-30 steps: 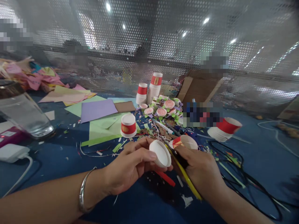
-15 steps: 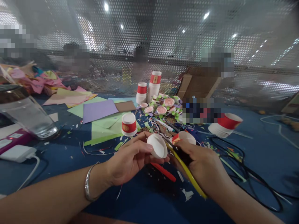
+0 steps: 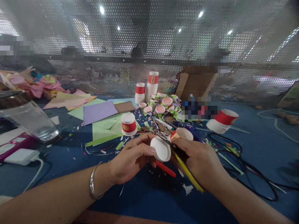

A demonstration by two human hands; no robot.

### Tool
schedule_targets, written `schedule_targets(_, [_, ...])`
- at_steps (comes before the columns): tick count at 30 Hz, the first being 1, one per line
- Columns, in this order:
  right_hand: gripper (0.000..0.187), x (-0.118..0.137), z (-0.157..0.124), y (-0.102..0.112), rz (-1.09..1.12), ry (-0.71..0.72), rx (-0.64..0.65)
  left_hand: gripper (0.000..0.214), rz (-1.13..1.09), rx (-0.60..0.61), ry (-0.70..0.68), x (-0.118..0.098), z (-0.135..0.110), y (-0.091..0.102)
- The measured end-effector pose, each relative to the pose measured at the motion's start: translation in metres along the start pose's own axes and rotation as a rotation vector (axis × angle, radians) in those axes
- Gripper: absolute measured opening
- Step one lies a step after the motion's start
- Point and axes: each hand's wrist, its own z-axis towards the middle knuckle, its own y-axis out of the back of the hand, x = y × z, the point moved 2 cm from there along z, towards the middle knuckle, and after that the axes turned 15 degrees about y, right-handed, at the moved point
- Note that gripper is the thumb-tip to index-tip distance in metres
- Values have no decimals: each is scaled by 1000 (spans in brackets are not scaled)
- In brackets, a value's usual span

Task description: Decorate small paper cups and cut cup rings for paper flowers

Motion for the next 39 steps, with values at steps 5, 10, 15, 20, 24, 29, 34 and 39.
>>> schedule_targets(5, [32, 3, 2, 2, -75, 59, -20, 33, 11, 3, 18, 2, 1, 1])
schedule_targets(10, [36, 3, 1, 1, -107, 83, -32, 31, 29, 8, 32, 3, 3, 2])
schedule_targets(15, [37, 2, -1, -2, -180, 80, -45, 28, 45, -4, 32, 1, 5, 4])
schedule_targets(20, [35, 1, -4, -6, -181, 56, -12, 25, 59, 15, 47, -2, 5, 6])
schedule_targets(24, [34, -1, -5, -7, -162, 40, -18, 23, 41, 77, 41, -2, 6, 7])
schedule_targets(29, [32, -2, -5, -10, -184, -5, 68, 22, 54, 132, 27, -1, 6, 7])
schedule_targets(34, [34, -9, -4, -17, -75, -197, 221, 32, 79, 77, -3, -5, 7, 8])
schedule_targets(39, [54, -17, -2, -14, -18, -347, 211, 48, 177, -65, -89, -15, 7, 14])
